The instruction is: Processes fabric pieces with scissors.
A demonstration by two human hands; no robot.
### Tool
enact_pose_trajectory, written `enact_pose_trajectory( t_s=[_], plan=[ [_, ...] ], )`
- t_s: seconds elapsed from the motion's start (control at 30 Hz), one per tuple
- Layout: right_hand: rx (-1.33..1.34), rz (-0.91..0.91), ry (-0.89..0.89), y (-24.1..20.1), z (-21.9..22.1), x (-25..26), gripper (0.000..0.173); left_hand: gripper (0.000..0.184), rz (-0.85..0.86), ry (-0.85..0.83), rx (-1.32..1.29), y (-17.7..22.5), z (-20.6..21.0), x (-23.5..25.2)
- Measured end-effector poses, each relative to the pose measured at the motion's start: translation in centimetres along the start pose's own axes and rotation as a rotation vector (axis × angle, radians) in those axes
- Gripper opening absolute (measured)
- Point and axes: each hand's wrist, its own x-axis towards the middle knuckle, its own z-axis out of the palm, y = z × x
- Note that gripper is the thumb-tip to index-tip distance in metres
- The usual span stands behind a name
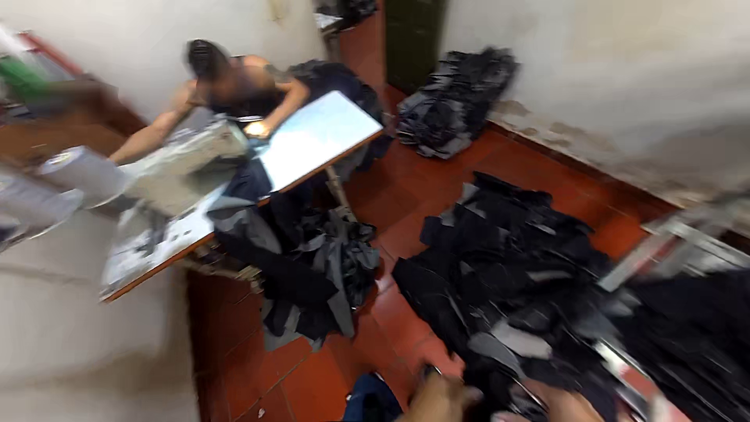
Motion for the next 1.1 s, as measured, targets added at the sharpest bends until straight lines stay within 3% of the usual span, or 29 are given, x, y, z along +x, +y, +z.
enact_pose_trajectory(
  t_s=[0.03, 0.07, 0.17, 0.2, 0.27, 0.3, 0.33, 0.43, 0.5, 0.6, 0.63, 0.73, 0.8, 0.9, 1.0, 1.1],
  plan=[
    [0.058, -0.007, 0.018, 0.9, -0.4, -1.5, 0.057, 0.037, 0.154, 0.117, -0.025, 0.5, 0.7, -0.2],
    [0.114, 0.002, 0.036, 1.7, -0.8, -2.9, 0.055, 0.037, 0.297, 0.143, -0.040, 1.2, 0.9, 0.0],
    [0.198, 0.034, 0.015, 3.0, -2.2, -6.8, 0.058, 0.093, 0.544, -0.020, 0.017, 4.8, 1.9, 0.5],
    [0.201, 0.039, -0.010, 3.3, -2.6, -8.2, 0.062, 0.094, 0.548, -0.104, 0.056, 6.4, 2.6, 0.2],
    [0.172, 0.042, -0.025, 4.4, -3.4, -10.9, 0.063, 0.057, 0.551, -0.231, 0.231, 9.3, 3.4, 0.0],
    [0.136, 0.063, -0.025, 5.0, -3.9, -12.5, 0.061, 0.035, 0.599, -0.196, 0.349, 10.1, 3.6, 0.3],
    [0.100, 0.104, -0.029, 5.6, -4.6, -14.1, 0.057, 0.025, 0.630, -0.123, 0.442, 10.8, 3.4, 0.7],
    [0.036, 0.231, 0.014, 6.8, -5.6, -18.5, 0.045, 0.028, 0.590, 0.207, 0.408, 12.4, 2.7, 1.3],
    [0.002, 0.280, 0.101, 7.5, -5.6, -20.8, 0.053, 0.028, 0.674, 0.348, 0.237, 12.9, 4.5, -1.1],
    [-0.016, 0.269, 0.187, 7.3, -5.8, -23.7, 0.056, 0.027, 0.775, 0.148, -0.073, 15.0, 10.3, -8.9],
    [-0.012, 0.205, 0.193, 7.3, -5.9, -24.6, 0.054, 0.031, 0.753, 0.102, -0.064, 15.7, 12.5, -10.7],
    [0.009, -0.033, 0.157, 7.6, -5.9, -26.9, 0.047, 0.055, 0.637, 0.026, 0.096, 15.6, 18.0, -10.5],
    [-0.001, -0.162, 0.180, 8.6, -5.9, -28.2, 0.043, 0.041, 0.635, -0.072, 0.072, 14.9, 20.4, -8.8],
    [0.021, -0.301, 0.422, 13.8, -6.2, -28.5, 0.038, 0.040, 0.714, -0.088, 0.084, 15.3, 21.6, -8.3],
    [0.230, -0.152, 0.710, 22.8, -5.8, -28.2, 0.037, 0.041, 0.876, 0.132, 0.078, 17.2, 21.1, -8.0],
    [0.641, -0.028, 0.652, 28.5, -2.3, -32.1, 0.056, 0.041, 0.979, 0.241, 0.052, 22.9, 18.7, -10.0]
  ],
)
